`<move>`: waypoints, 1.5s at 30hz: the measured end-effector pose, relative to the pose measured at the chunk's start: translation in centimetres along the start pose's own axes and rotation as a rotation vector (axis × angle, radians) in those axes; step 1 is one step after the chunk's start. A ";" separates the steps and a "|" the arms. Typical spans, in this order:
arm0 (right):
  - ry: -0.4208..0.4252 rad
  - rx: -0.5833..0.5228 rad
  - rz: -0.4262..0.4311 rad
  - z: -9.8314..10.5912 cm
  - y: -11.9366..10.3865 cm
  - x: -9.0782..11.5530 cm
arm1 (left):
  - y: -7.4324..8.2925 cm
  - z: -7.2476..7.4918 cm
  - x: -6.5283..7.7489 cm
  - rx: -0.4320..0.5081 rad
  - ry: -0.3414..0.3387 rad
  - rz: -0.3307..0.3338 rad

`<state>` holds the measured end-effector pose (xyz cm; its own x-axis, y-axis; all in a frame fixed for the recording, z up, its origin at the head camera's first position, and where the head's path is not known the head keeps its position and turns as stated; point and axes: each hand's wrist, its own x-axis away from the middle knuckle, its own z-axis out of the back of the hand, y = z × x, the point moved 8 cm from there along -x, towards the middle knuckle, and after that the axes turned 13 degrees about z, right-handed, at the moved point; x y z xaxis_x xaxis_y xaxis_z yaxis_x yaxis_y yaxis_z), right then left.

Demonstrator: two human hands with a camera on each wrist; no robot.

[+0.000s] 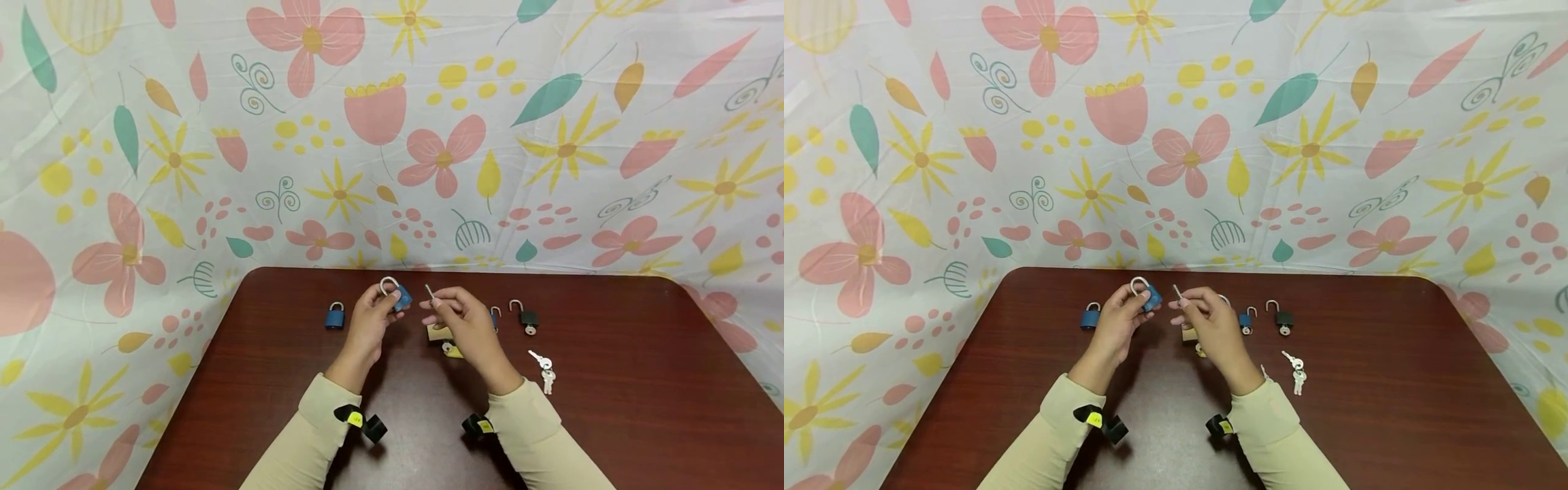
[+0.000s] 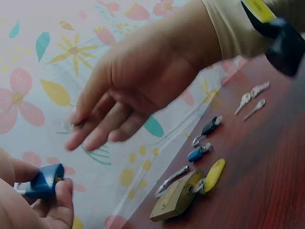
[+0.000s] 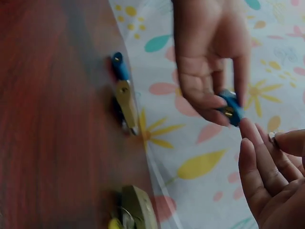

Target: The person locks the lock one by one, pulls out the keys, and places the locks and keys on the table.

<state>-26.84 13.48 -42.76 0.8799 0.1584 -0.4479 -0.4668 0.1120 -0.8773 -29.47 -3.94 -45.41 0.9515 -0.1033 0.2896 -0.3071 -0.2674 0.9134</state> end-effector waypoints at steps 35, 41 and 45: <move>0.082 0.663 -0.170 17.2 2.3 7.5 | -2.9 -0.8 -2.5 -0.956 0.106 -0.089; 0.020 0.743 -0.228 19.2 3.4 9.1 | -3.7 -1.1 -2.8 -1.035 0.083 -0.088; -0.048 0.756 -0.300 19.9 4.4 10.2 | -4.1 -1.2 -2.9 -1.052 0.082 -0.088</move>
<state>-21.70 35.13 -47.77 0.9803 0.0562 -0.1895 -0.1606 0.7854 -0.5978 -30.92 -1.43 -49.67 0.9801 -0.0483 0.1927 -0.1050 0.6974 0.7090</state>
